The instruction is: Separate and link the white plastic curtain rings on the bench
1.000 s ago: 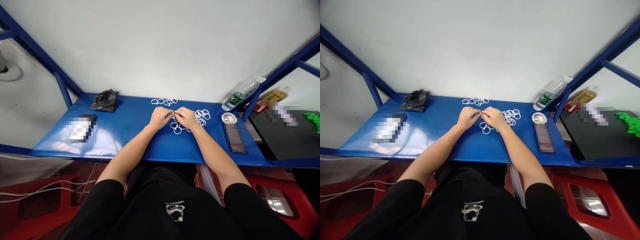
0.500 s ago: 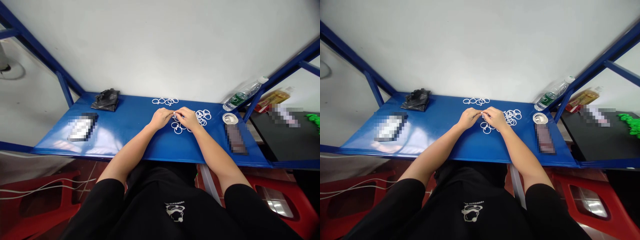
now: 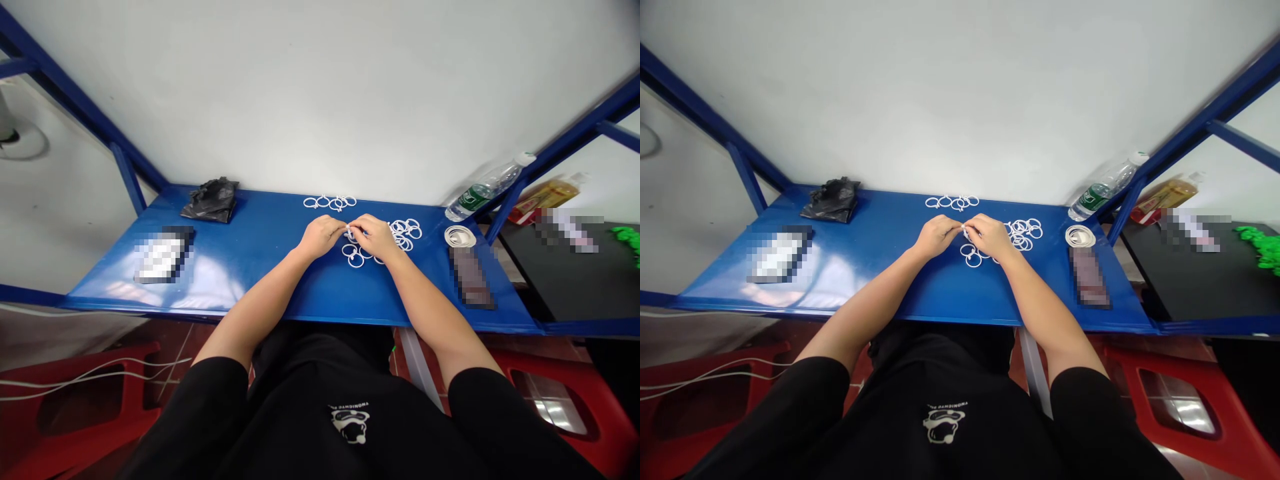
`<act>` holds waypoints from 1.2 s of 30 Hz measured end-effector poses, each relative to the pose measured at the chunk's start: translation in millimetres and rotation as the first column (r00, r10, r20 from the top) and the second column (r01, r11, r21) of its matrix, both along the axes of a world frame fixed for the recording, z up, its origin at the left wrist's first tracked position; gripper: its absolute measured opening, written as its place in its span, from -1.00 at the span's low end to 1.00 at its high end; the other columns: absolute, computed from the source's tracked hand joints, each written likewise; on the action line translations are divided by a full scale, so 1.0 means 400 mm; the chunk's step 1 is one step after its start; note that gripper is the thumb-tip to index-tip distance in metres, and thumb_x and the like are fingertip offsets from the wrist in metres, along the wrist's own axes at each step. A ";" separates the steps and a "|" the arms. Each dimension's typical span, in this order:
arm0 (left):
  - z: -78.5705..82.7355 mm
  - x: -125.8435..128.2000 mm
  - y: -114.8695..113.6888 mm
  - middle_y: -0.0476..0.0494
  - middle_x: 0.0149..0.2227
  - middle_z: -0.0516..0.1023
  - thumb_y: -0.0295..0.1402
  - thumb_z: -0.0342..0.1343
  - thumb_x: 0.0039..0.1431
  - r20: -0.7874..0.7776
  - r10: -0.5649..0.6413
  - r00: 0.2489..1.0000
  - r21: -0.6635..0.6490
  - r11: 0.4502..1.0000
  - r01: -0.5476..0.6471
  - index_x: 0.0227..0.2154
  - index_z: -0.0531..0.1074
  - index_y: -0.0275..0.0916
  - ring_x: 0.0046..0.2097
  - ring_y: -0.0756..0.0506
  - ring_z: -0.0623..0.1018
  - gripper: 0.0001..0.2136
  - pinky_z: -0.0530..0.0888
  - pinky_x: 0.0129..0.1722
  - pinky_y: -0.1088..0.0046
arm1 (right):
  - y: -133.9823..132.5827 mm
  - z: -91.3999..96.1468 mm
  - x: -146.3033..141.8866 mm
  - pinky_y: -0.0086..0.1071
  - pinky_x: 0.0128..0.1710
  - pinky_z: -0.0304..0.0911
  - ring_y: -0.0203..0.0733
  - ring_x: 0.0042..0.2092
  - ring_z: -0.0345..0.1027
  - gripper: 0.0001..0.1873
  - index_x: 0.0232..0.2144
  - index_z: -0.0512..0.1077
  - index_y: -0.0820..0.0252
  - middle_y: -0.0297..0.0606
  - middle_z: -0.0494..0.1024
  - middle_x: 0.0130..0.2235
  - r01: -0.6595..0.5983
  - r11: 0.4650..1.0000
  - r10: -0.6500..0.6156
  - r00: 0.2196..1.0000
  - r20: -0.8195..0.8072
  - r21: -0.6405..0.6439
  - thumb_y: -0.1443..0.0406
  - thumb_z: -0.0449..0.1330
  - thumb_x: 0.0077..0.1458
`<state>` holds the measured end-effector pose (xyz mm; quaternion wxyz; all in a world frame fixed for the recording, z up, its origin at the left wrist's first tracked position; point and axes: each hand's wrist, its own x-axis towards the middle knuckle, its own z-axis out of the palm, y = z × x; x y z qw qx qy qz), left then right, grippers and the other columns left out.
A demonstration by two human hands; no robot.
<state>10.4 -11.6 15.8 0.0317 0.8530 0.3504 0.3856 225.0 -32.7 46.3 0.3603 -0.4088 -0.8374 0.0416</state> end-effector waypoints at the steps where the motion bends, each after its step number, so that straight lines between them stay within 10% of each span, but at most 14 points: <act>1: 0.000 0.000 0.000 -0.18 -0.21 0.72 -0.21 0.03 0.53 -0.001 -0.002 1.000 0.000 1.000 0.002 -0.14 0.65 -0.19 -0.21 -0.12 0.60 -0.70 0.53 -0.09 0.28 | 0.000 0.001 0.000 -0.23 -0.11 0.46 -0.08 -0.12 0.58 -0.72 -0.19 0.64 0.06 -0.20 0.71 -0.19 -0.004 1.000 0.004 1.000 -0.001 -0.003 0.22 0.11 0.40; 29: -0.006 -0.003 0.001 -0.18 -0.15 0.71 -0.29 0.10 0.47 0.043 0.052 0.998 -0.081 0.996 -0.048 -0.09 0.63 -0.20 -0.13 -0.13 0.65 -0.80 0.54 -0.06 0.28 | 0.015 -0.013 0.011 -0.15 0.03 0.49 -0.04 -0.04 0.62 -0.70 -0.05 0.67 0.01 -0.23 0.74 -0.09 0.021 1.000 -0.021 1.000 -0.003 -0.019 0.14 0.14 0.42; 36: -0.009 0.005 0.005 -0.17 -0.08 0.72 -0.33 0.11 0.46 -0.015 -0.045 0.999 -0.091 0.995 0.044 -0.11 0.63 -0.19 -0.06 -0.14 0.66 -0.81 0.54 0.02 0.24 | 0.120 0.027 0.043 0.06 0.16 0.43 0.13 0.10 0.55 -0.65 0.08 0.61 0.13 -0.09 0.70 0.03 0.163 0.983 -0.159 0.986 0.060 -0.079 0.22 0.19 0.33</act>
